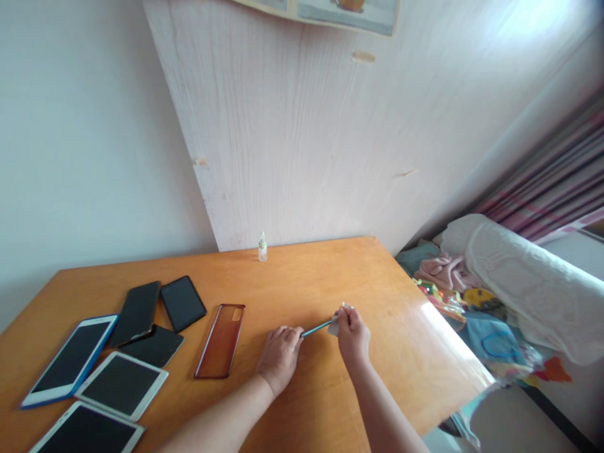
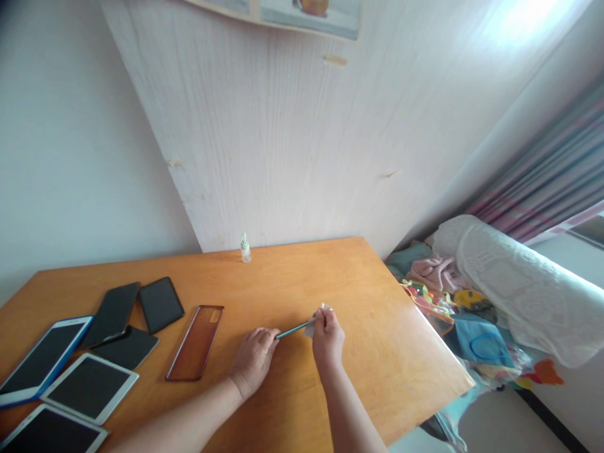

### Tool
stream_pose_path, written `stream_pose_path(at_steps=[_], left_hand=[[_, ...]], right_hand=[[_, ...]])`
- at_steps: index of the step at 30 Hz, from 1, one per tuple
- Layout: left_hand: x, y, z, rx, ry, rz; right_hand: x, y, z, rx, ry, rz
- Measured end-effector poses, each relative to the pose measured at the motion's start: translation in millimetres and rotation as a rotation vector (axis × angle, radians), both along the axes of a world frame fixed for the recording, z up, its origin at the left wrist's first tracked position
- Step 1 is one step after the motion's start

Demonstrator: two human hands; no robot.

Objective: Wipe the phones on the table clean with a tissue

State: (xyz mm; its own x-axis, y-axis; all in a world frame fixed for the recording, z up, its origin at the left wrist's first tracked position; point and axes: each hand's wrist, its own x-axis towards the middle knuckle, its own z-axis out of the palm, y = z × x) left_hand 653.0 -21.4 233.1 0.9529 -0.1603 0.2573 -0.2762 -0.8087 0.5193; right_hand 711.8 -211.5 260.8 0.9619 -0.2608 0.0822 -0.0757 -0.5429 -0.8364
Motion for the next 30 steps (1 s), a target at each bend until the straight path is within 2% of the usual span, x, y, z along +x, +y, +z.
stream_pose_path(at_steps=[4, 6, 8, 12, 15, 17, 20, 23, 25, 27, 30], left_hand=[[0, 2, 2.0, -0.011, 0.034, -0.035], [0, 2, 2.4, -0.01, 0.045, -0.04], [0, 2, 1.9, -0.008, 0.036, -0.022], [0, 0, -0.5, 0.0, 0.009, -0.002], [0, 0, -1.4, -0.007, 0.011, 0.006], [0, 0, -0.7, -0.011, 0.037, 0.004], [0, 3, 1.9, -0.001, 0.106, -0.02], [-1, 4, 3.4, 0.006, 0.133, -0.02], [0, 3, 2.4, -0.005, 0.111, -0.009], [0, 2, -0.1, -0.021, 0.073, -0.001], [0, 0, -3.6, -0.034, 0.038, 0.006]], right_hand=[[-32, 41, -5, -0.012, -0.02, 0.258], [-35, 45, -3, -0.007, -0.02, 0.337], [-26, 33, 0, 0.012, -0.015, 0.281], [7, -8, 4, 0.023, -0.002, 0.026], [10, -7, 3, -0.006, 0.015, -0.002], [-4, 14, 1, -0.02, 0.013, 0.069], [-30, 51, 0, -0.062, -0.008, 0.286], [-38, 62, 4, -0.077, -0.018, 0.402], [-27, 48, 7, -0.054, -0.003, 0.343], [-9, 24, 10, -0.034, 0.023, 0.203], [14, -3, 12, -0.098, 0.048, 0.055]])
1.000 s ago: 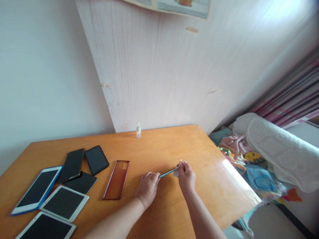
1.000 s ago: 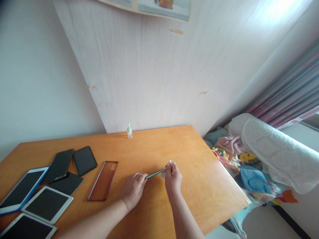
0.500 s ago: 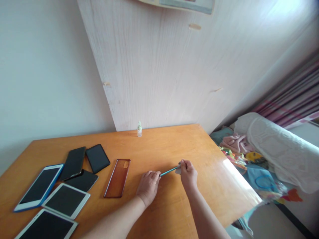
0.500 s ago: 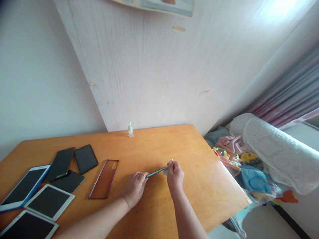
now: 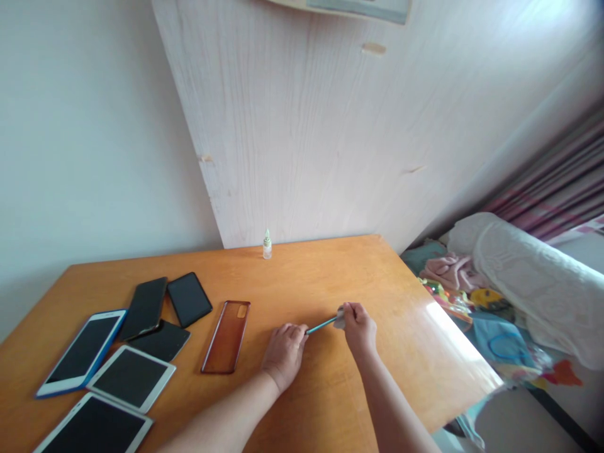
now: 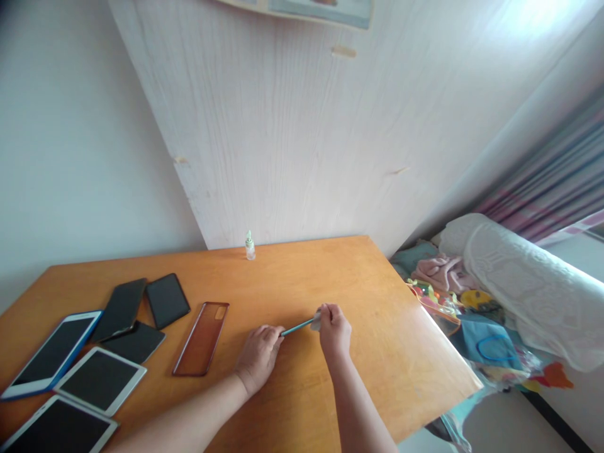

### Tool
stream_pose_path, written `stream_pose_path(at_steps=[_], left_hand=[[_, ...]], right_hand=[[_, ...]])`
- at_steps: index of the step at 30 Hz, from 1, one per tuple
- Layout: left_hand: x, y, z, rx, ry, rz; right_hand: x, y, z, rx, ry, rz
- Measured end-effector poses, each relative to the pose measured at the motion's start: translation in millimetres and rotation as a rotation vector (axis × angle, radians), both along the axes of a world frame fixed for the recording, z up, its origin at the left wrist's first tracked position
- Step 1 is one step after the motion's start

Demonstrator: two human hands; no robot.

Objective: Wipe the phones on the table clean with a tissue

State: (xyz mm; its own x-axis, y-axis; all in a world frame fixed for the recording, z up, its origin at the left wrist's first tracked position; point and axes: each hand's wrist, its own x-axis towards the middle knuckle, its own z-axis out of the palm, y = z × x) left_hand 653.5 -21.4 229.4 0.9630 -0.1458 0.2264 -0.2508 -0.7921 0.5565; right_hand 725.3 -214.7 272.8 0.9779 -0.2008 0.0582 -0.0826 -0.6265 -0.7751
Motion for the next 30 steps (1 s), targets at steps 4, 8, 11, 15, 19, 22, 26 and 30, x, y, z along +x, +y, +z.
stream_pose_path(at_steps=[4, 8, 11, 15, 19, 22, 26, 30], left_hand=[[0, 0, 0.9, 0.002, -0.003, 0.006], [-1, 2, 5.0, 0.011, 0.04, -0.026], [-1, 2, 4.7, 0.006, 0.02, -0.015], [0, 0, 1.3, 0.013, -0.046, 0.013], [0, 1, 1.4, 0.004, -0.038, 0.015], [-1, 2, 3.1, 0.004, 0.004, -0.014], [-1, 2, 1.7, -0.003, -0.014, -0.006], [0, 1, -2.3, -0.022, -0.075, 0.019]], right_hand=[[-11, 17, -2, -0.025, -0.005, 0.041], [-38, 50, -6, -0.03, -0.02, 0.283], [-30, 40, -5, 0.01, -0.022, 0.246], [1, 4, -2, 0.023, 0.008, 0.005], [-6, 15, -2, -0.025, 0.001, 0.036], [-30, 40, -4, -0.078, -0.016, 0.235], [-26, 35, -3, -0.05, 0.009, 0.239], [6, 2, 2, -0.012, 0.038, -0.008]])
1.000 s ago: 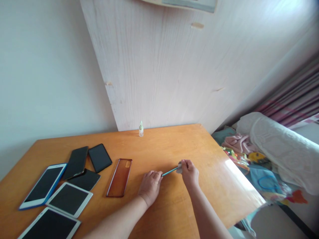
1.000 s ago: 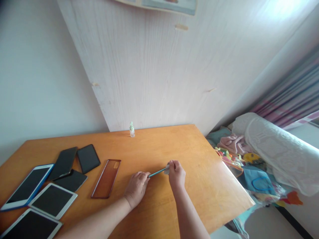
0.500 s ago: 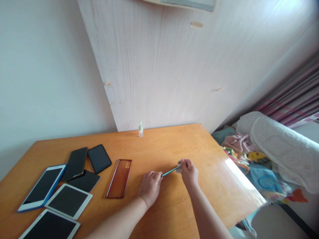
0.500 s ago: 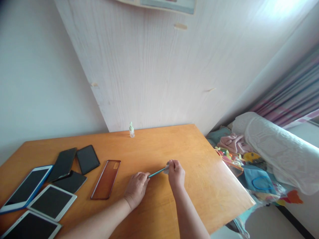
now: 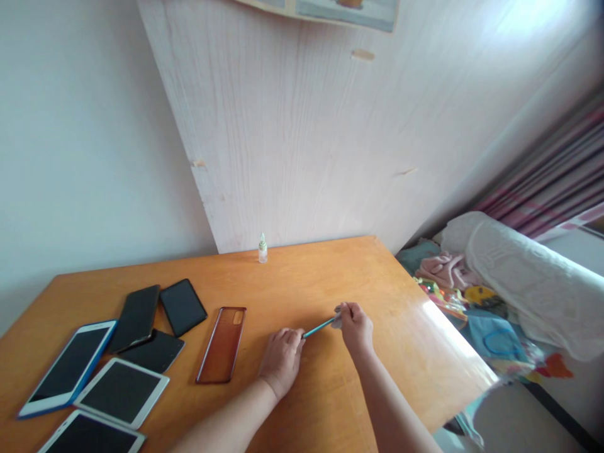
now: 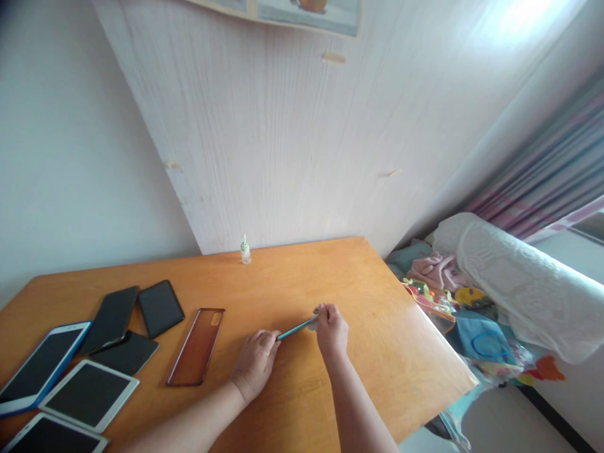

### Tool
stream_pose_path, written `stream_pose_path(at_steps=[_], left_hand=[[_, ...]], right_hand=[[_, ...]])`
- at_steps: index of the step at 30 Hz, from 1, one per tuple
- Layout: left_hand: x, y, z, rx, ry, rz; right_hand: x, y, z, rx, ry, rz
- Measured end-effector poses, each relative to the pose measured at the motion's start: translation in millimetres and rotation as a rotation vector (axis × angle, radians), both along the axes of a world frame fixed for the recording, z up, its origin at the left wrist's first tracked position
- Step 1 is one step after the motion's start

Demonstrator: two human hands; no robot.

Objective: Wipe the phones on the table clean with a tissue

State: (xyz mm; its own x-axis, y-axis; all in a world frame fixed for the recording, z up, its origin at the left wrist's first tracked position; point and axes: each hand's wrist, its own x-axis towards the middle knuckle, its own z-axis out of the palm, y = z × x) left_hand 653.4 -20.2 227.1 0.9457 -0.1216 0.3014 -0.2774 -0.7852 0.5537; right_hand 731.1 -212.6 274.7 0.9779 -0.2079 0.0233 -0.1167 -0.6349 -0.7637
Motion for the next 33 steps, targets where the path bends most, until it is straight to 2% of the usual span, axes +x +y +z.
stream_pose_path(at_steps=[3, 5, 7, 9, 11, 15, 18, 23, 25, 27, 29, 33], left_hand=[[0, 0, 0.1, -0.009, 0.012, -0.005], [0, 1, 2.4, -0.01, 0.047, -0.019], [0, 2, 5.0, -0.002, 0.089, -0.041], [0, 2, 6.1, 0.002, 0.11, -0.049], [0, 2, 4.7, 0.0, 0.098, -0.04], [0, 1, -0.9, -0.004, 0.041, -0.003], [0, 1, -0.9, -0.005, 0.044, -0.003], [-1, 2, 4.3, -0.004, 0.11, -0.033], [0, 2, 4.3, -0.009, 0.111, -0.031], [0, 2, 2.7, -0.024, 0.083, -0.019], [0, 2, 0.5, -0.038, 0.046, 0.004], [0, 1, -1.9, -0.034, 0.009, 0.044]], right_hand=[[-2, 3, 0, -0.024, -0.008, -0.001], [-18, 21, -2, -0.042, -0.022, 0.071], [-35, 38, -6, -0.074, -0.053, 0.224], [-43, 45, -8, -0.091, -0.06, 0.307], [-35, 35, -8, -0.075, -0.041, 0.249], [-3, -1, -2, -0.029, -0.029, -0.001], [-1, -1, 1, -0.051, -0.036, -0.024], [-36, 39, -4, -0.06, -0.053, 0.264], [-37, 41, -6, -0.03, -0.047, 0.308], [-25, 31, -8, 0.026, -0.034, 0.223], [-6, 12, -10, 0.087, -0.035, 0.072], [21, -23, -19, 0.126, -0.059, -0.102]])
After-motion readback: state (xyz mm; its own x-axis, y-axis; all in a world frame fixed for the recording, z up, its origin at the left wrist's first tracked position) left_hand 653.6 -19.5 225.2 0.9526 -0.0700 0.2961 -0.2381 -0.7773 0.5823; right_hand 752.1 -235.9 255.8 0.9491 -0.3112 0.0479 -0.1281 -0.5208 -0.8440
